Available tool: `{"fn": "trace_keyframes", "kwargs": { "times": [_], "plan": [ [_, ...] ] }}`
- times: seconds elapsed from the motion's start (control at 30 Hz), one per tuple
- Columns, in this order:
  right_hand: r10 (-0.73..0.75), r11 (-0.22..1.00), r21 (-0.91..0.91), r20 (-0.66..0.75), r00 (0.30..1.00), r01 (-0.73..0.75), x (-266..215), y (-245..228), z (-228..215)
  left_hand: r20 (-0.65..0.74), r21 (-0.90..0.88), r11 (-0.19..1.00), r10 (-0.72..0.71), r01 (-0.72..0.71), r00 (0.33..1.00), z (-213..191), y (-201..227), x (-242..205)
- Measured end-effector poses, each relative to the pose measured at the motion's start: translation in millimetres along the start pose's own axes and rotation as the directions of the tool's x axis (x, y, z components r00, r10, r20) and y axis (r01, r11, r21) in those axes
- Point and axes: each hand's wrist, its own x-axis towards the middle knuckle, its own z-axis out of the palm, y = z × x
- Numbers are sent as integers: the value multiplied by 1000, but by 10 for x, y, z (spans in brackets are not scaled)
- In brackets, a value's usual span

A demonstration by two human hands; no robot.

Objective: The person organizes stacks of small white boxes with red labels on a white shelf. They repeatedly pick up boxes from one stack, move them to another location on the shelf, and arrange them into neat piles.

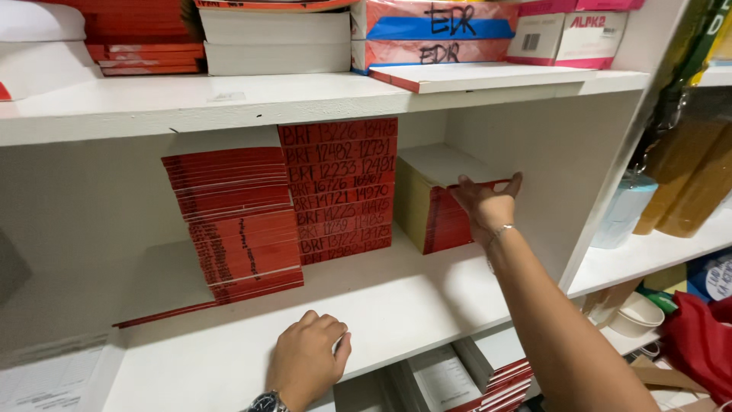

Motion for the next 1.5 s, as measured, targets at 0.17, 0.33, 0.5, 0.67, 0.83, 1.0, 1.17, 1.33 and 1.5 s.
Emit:
{"fn": "trace_keyframes", "kwargs": {
  "times": [0.17, 0.33, 0.5, 0.67, 0.83, 1.0, 1.17, 1.33, 1.5],
  "plan": [
    [-242, 808, -576, -138, 961, 120, -197, -1, 231, -96, -30, 999, 30, -33, 995, 51, -18, -15],
    [-537, 471, -811, 50, 842, 348, 76, 273, -20, -35, -33, 999, -5, 4, 999, -10, 10, -2],
    [-653, -73, -757, 528, 543, 649, -243, 469, 57, -50, -27, 1000, 13, -14, 999, -17, 15, 9],
    [-233, -238, -891, 438, 868, 386, -286, 655, 111, 10, -13, 1000, -7, 7, 1000, -44, 34, -6],
    [-173, -202, -924, 360, 917, 325, -211, 634, 210, -2, -16, 1000, 6, -6, 1000, -63, 42, -2],
    [-66, -160, -952, 275, 959, 262, -123, 537, 306, 36, -26, 1000, -11, 12, 999, -114, 51, 25],
    [49, 72, -951, 304, 951, 300, -59, 407, 241, -18, -31, 999, 13, -13, 1000, -111, 61, 16],
    [42, 215, -932, 307, 951, 291, -147, 206, 195, 32, -23, 1000, -12, 13, 999, -95, 58, 5],
    [-237, 215, -873, 389, 890, 438, -323, 219, 43, 56, -34, 999, -32, 34, 998, -179, 97, 25]
  ]
}}
